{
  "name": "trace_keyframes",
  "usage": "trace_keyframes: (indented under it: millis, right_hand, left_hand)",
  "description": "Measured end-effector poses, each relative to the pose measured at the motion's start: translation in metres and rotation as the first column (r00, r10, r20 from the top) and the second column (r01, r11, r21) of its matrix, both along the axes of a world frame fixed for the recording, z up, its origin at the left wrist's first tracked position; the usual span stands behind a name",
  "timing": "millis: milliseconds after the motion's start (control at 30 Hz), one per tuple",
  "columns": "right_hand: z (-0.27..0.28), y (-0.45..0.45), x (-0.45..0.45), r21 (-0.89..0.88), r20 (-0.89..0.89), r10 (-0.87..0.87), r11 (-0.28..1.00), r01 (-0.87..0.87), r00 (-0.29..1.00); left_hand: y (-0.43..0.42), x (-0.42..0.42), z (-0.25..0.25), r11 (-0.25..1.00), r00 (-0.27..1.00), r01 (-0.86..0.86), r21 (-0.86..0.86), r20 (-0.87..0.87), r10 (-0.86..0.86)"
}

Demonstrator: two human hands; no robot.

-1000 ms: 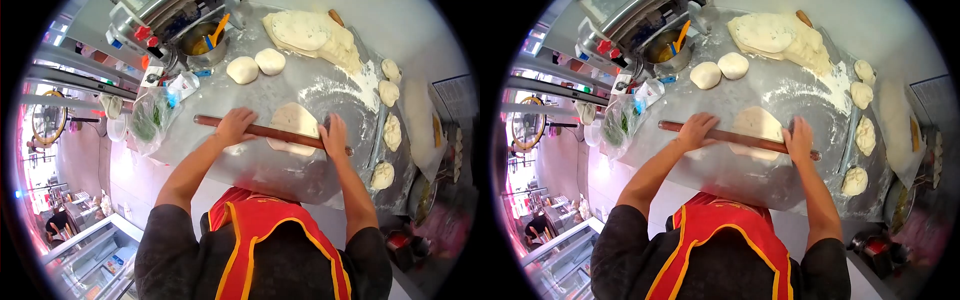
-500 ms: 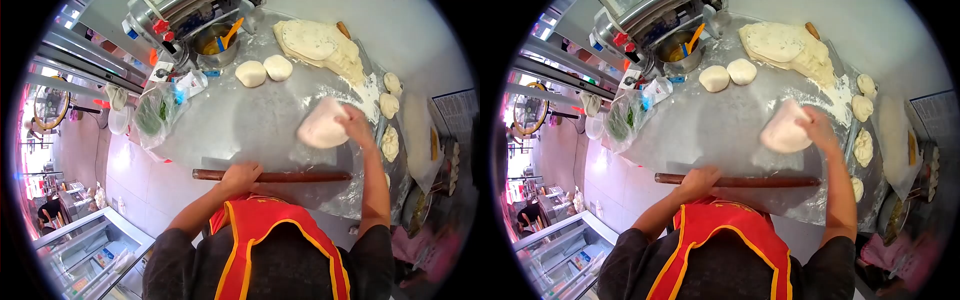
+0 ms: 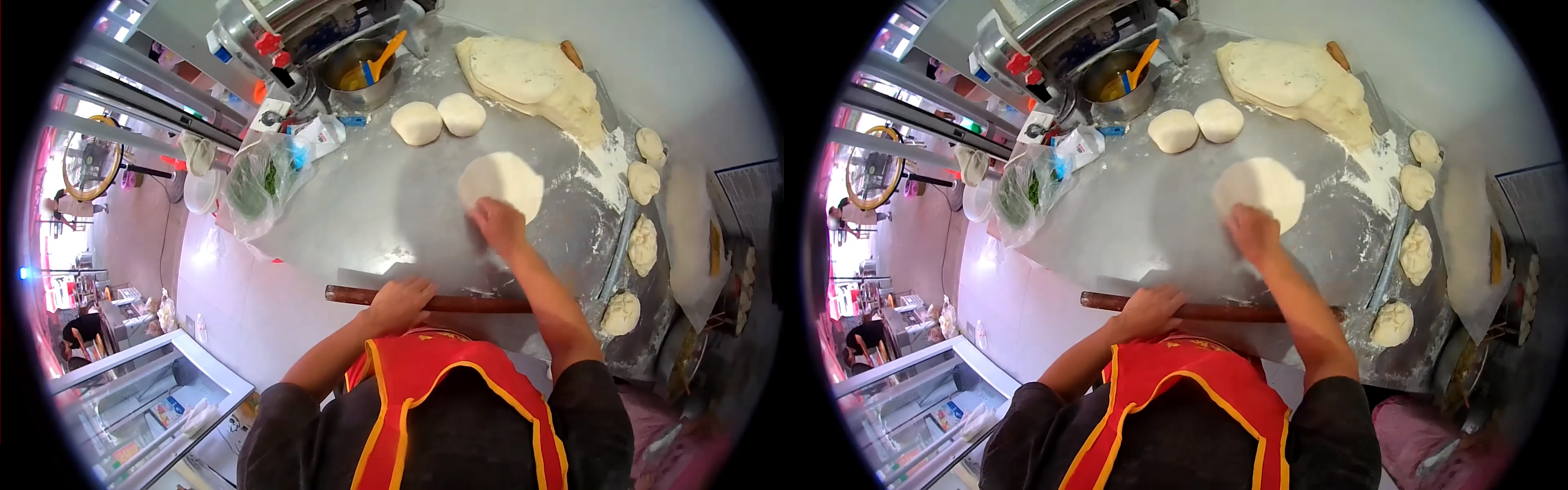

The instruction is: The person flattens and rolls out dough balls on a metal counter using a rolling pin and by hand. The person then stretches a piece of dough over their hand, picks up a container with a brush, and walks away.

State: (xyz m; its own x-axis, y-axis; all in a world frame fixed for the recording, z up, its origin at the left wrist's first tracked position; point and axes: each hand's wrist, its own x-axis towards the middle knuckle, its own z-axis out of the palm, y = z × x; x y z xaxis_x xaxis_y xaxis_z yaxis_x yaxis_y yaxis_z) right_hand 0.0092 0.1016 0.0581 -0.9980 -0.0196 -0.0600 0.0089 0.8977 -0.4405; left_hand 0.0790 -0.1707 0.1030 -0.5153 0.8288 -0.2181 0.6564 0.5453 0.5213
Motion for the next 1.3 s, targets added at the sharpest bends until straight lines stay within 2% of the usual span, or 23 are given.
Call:
trace_keyframes:
  millis: [33, 100, 133, 167, 233, 267, 400, 500, 567, 633, 667, 733, 767, 900, 967, 1100, 1167, 1200, 1300]
  right_hand:
    - [0.013, -0.012, 0.006, -0.118, -0.076, -0.019, 0.993, 0.01, 0.997]
    - [-0.008, 0.004, -0.01, -0.048, -0.394, -0.073, 0.997, 0.059, 0.916]
    - [-0.018, 0.015, -0.02, -0.025, -0.542, -0.094, 0.995, 0.095, 0.835]
    - [-0.023, 0.026, -0.026, 0.039, -0.463, -0.163, 0.978, 0.204, 0.871]
    - [-0.028, 0.036, -0.03, -0.081, -0.105, -0.393, 0.919, 0.386, 0.913]
    - [-0.032, 0.04, -0.029, -0.109, 0.093, -0.476, 0.868, 0.484, 0.874]
    - [-0.036, 0.048, 0.023, -0.368, 0.399, -0.305, 0.81, 0.456, 0.865]
    - [-0.024, 0.06, 0.078, -0.299, 0.369, -0.38, 0.815, 0.495, 0.848]
    - [-0.019, 0.058, 0.123, -0.13, -0.061, -0.411, 0.907, 0.401, 0.91]
    - [-0.011, 0.045, 0.165, 0.072, -0.161, -0.315, 0.942, 0.329, 0.936]
    - [-0.009, 0.039, 0.175, 0.176, -0.201, -0.255, 0.94, 0.291, 0.946]
    - [-0.01, 0.023, 0.179, 0.19, -0.163, -0.362, 0.902, 0.389, 0.918]
    - [-0.013, 0.022, 0.176, 0.196, -0.149, -0.413, 0.878, 0.436, 0.898]
    - [-0.025, 0.066, 0.104, 0.265, -0.241, -0.426, 0.835, 0.482, 0.872]
    - [-0.026, 0.098, 0.06, 0.324, -0.269, -0.403, 0.818, 0.476, 0.875]
    - [-0.034, 0.144, -0.014, 0.342, -0.362, -0.437, 0.76, 0.553, 0.824]
    - [-0.032, 0.144, -0.014, 0.293, -0.394, -0.35, 0.829, 0.477, 0.85]
    - [-0.03, 0.14, -0.009, 0.269, -0.407, -0.305, 0.86, 0.433, 0.861]
    - [-0.026, 0.09, 0.068, 0.271, -0.296, -0.315, 0.878, 0.395, 0.902]
  left_hand:
    - [0.0, -0.002, 0.001, 1.0, 1.0, -0.005, 0.002, 0.007, 0.005]
    - [-0.004, -0.001, 0.004, 1.0, 0.999, -0.014, 0.001, 0.035, 0.014]
    - [-0.006, 0.0, 0.003, 1.0, 1.0, -0.021, 0.001, 0.022, 0.021]
    - [-0.008, -0.003, 0.001, 1.0, 1.0, -0.027, 0.003, 0.001, 0.027]
    - [-0.01, -0.011, -0.004, 0.999, 0.999, -0.033, 0.009, -0.021, 0.033]
    - [-0.012, -0.017, -0.006, 0.999, 0.999, -0.032, 0.01, -0.021, 0.032]
    - [-0.019, -0.044, -0.018, 0.99, 0.993, 0.02, 0.142, -0.119, -0.003]
    - [-0.014, -0.07, -0.021, 0.98, 0.985, 0.016, 0.2, -0.171, 0.019]
    - [-0.01, -0.09, -0.019, 0.984, 0.979, 0.002, 0.178, -0.202, 0.035]
    - [-0.009, -0.106, -0.022, 0.996, 0.965, -0.024, 0.091, -0.259, 0.047]
    - [-0.01, -0.108, -0.032, 0.988, 0.942, -0.075, 0.133, -0.315, 0.114]
    - [-0.011, -0.107, -0.058, 0.961, 0.878, -0.17, 0.218, -0.409, 0.248]
    - [-0.011, -0.104, -0.067, 0.962, 0.905, -0.23, 0.147, -0.331, 0.267]
    - [0.041, -0.155, -0.056, 0.954, 0.825, -0.295, 0.05, -0.491, 0.281]
    - [0.071, -0.195, -0.053, 0.951, 0.767, -0.299, 0.073, -0.575, 0.285]
    - [0.113, -0.265, -0.059, 0.93, 0.716, -0.3, 0.212, -0.594, 0.367]
    - [0.119, -0.275, -0.062, 0.918, 0.695, -0.296, 0.265, -0.6, 0.397]
    - [0.112, -0.268, -0.062, 0.923, 0.714, -0.307, 0.233, -0.585, 0.385]
    - [0.062, -0.197, -0.061, 0.933, 0.799, -0.335, 0.13, -0.486, 0.354]
